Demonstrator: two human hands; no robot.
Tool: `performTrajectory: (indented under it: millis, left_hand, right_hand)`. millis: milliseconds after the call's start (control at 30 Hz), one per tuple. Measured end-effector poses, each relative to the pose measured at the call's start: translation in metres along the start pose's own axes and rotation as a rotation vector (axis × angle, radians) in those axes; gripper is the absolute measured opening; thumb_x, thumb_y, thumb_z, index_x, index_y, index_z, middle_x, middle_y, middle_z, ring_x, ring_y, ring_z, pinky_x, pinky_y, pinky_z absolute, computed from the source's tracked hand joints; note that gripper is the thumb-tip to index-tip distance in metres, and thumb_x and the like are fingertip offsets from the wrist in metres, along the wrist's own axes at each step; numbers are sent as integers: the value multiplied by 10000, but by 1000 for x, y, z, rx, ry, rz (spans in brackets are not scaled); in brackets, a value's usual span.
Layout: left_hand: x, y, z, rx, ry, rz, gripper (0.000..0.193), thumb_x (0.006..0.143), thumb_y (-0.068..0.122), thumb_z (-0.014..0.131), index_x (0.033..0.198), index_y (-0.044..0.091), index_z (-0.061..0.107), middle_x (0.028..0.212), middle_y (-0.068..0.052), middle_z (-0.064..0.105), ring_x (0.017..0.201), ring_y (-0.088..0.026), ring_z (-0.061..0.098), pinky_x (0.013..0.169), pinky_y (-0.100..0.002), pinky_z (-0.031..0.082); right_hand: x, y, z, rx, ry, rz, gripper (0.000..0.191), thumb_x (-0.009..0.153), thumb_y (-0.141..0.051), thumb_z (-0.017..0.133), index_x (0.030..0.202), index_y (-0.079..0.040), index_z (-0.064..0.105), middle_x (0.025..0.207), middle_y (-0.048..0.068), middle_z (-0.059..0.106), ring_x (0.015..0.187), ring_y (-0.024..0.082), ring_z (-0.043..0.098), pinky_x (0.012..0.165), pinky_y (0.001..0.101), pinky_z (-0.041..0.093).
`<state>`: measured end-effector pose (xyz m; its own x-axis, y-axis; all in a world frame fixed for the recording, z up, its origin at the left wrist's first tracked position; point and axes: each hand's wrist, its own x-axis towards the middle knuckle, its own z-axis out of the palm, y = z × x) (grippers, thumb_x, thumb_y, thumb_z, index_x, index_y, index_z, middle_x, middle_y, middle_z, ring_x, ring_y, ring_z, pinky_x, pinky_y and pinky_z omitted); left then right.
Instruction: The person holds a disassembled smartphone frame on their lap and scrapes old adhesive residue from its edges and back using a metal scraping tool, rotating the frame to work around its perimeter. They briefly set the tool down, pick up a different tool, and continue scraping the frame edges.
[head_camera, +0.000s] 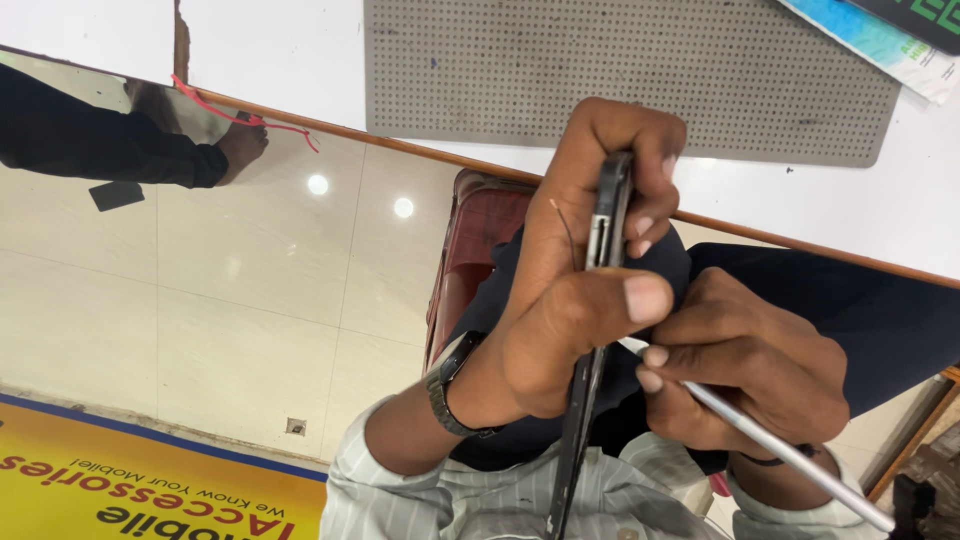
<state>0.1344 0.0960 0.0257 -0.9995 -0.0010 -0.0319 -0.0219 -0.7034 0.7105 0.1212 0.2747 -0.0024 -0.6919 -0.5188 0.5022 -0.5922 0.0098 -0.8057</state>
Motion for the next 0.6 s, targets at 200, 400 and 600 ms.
performTrajectory:
  millis: [200,400,600]
  left_hand:
    - [-5,-7,-6,-30,-59,-8,412,897,272,710,1151,86,444,1018,-25,364,843,-88,357,800,-202,334]
    - [-8,-5,-5,-118,-34,-52,444,853,235,706,1167,81,433,1021,-31,352,851,-94,358,807,-211,333]
    - [-6,-1,-2,-45,-33,-22,410,858,244,672,1146,77,432,1015,-32,353,845,-94,349,816,-215,331]
  right_hand:
    - [1,-3,3,7,59,82,181,863,-29,764,878,53,603,840,174,684,592,120,619,523,282,441]
    - [-3,-6,9,-115,77,47,208,881,-17,769,898,56,575,855,196,668,602,127,618,527,300,457]
    - [-5,2,-1,62,15,70,170,862,-18,777,903,12,614,856,154,694,608,102,621,527,291,418]
